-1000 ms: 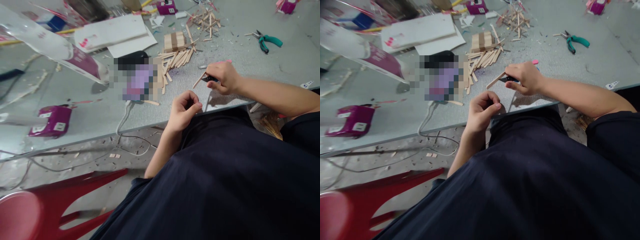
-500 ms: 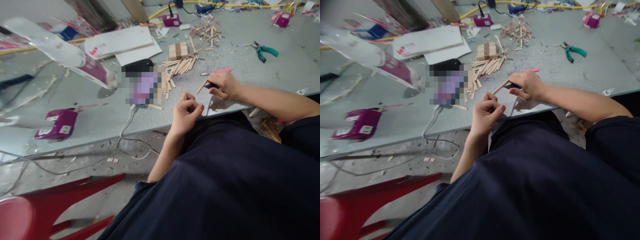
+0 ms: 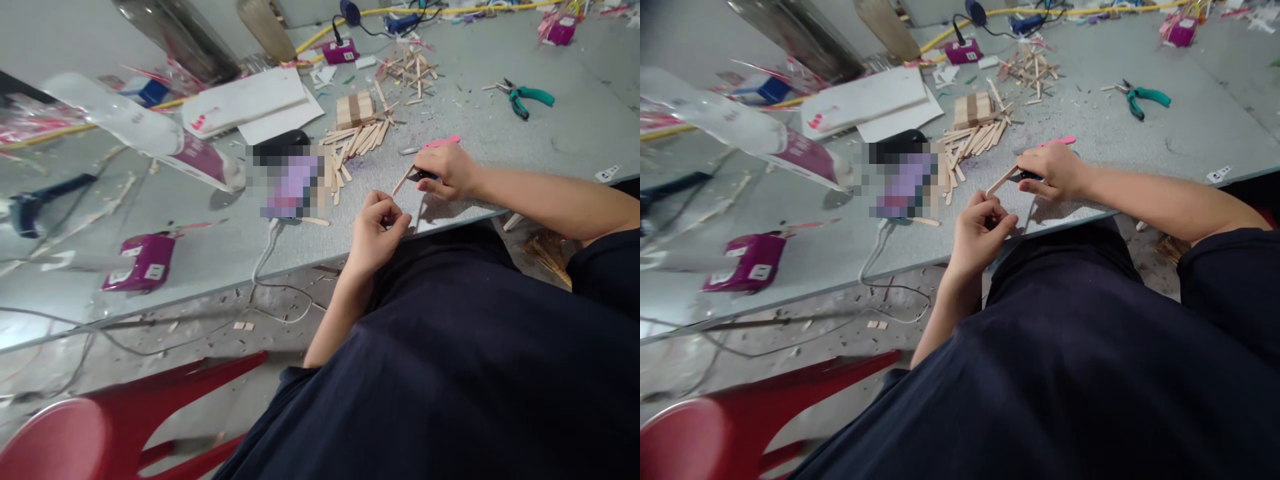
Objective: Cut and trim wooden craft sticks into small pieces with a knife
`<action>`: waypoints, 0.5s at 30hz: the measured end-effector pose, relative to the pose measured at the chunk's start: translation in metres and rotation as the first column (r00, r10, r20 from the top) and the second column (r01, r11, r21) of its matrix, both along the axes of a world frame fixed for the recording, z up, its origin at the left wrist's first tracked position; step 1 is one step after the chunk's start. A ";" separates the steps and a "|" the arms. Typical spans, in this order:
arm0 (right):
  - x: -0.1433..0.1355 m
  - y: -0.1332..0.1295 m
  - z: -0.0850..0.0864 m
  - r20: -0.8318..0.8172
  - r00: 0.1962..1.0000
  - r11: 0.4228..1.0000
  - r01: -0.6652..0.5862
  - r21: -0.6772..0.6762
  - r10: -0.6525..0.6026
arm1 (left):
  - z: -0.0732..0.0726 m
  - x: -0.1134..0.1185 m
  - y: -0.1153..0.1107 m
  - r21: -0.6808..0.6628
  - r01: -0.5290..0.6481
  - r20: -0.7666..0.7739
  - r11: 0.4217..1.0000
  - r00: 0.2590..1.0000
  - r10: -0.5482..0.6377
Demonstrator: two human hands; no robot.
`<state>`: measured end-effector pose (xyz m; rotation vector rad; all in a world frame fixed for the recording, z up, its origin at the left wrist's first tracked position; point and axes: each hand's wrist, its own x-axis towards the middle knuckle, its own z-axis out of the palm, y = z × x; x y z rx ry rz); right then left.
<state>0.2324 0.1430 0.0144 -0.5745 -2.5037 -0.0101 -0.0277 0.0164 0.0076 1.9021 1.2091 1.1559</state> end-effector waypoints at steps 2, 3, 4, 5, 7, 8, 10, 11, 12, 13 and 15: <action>0.001 -0.002 0.003 0.035 0.999 1.000 -0.018 -0.006 0.019 | -0.001 -0.002 -0.001 0.009 -0.018 0.010 1.000 1.000 0.018; 0.001 -0.003 0.004 0.067 0.997 1.000 -0.022 -0.013 0.023 | -0.001 -0.002 -0.001 0.007 -0.026 0.009 1.000 1.000 0.025; 0.002 -0.005 0.005 0.104 0.994 1.000 -0.021 -0.021 0.023 | -0.001 -0.001 -0.002 0.006 -0.038 0.004 0.999 0.999 0.038; 0.002 -0.006 0.006 0.142 0.990 1.000 -0.014 -0.028 0.018 | -0.001 0.000 -0.003 0.010 -0.058 -0.002 0.998 0.998 0.058; 0.003 -0.008 0.008 0.221 0.975 0.999 0.012 -0.038 -0.003 | 0.000 0.003 -0.004 0.013 -0.106 -0.006 0.994 0.994 0.106; 0.004 -0.008 0.009 0.256 0.967 0.999 0.029 -0.039 -0.019 | 0.001 0.005 -0.004 0.008 -0.127 -0.010 0.992 0.992 0.128; 0.005 -0.009 0.012 0.317 0.946 0.997 0.072 -0.029 -0.059 | 0.005 0.009 -0.004 -0.005 -0.161 -0.039 0.987 0.986 0.160; 0.005 -0.010 0.013 0.346 0.934 0.995 0.095 -0.022 -0.082 | 0.007 0.010 -0.003 -0.007 -0.171 -0.066 0.985 0.983 0.170; 0.005 -0.011 0.014 0.374 0.922 0.993 0.117 -0.015 -0.103 | 0.009 0.011 -0.002 0.003 -0.177 -0.098 0.984 0.979 0.177; 0.004 -0.011 0.016 0.400 0.909 0.991 0.134 -0.009 -0.119 | 0.010 0.011 -0.001 0.025 -0.177 -0.128 0.984 0.976 0.179; 0.002 -0.014 0.019 0.445 0.885 0.987 0.160 -0.006 -0.141 | 0.011 0.011 0.002 0.074 -0.155 -0.169 0.985 0.972 0.166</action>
